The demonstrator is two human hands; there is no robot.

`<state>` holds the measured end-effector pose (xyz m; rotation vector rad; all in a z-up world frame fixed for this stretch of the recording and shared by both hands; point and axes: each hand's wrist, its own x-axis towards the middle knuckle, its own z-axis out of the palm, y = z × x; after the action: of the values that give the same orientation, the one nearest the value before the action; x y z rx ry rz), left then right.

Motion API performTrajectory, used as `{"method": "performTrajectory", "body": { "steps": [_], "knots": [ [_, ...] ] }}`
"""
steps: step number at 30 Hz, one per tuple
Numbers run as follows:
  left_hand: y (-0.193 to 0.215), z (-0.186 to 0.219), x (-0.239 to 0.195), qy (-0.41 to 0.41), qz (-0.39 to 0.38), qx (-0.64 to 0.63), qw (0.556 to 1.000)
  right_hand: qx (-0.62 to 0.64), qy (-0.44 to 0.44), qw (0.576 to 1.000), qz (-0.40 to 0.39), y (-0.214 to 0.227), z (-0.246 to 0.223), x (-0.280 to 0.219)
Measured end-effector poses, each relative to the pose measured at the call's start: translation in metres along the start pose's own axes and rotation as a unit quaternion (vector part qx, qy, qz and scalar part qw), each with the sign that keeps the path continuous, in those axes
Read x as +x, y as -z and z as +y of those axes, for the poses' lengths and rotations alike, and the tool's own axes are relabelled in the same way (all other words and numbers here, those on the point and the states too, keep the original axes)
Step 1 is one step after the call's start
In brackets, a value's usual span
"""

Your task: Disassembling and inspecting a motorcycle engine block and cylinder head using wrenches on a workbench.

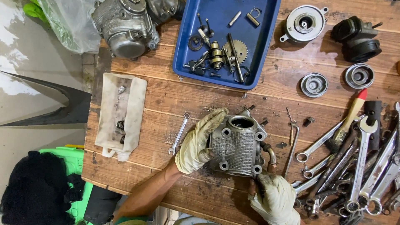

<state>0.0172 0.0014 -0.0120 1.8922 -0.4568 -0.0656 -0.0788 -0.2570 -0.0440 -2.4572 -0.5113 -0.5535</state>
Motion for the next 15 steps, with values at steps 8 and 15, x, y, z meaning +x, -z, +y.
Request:
{"method": "performTrajectory", "body": {
  "steps": [8,15],
  "knots": [
    [0.003,0.004,0.002,0.005,-0.009,-0.010,1.000,-0.005,0.004,1.000,-0.003,0.000,-0.001,-0.002],
    [0.004,-0.003,0.000,0.014,-0.018,-0.023,0.999,0.003,0.003,1.000,-0.019,-0.001,0.002,-0.005]
  ]
}}
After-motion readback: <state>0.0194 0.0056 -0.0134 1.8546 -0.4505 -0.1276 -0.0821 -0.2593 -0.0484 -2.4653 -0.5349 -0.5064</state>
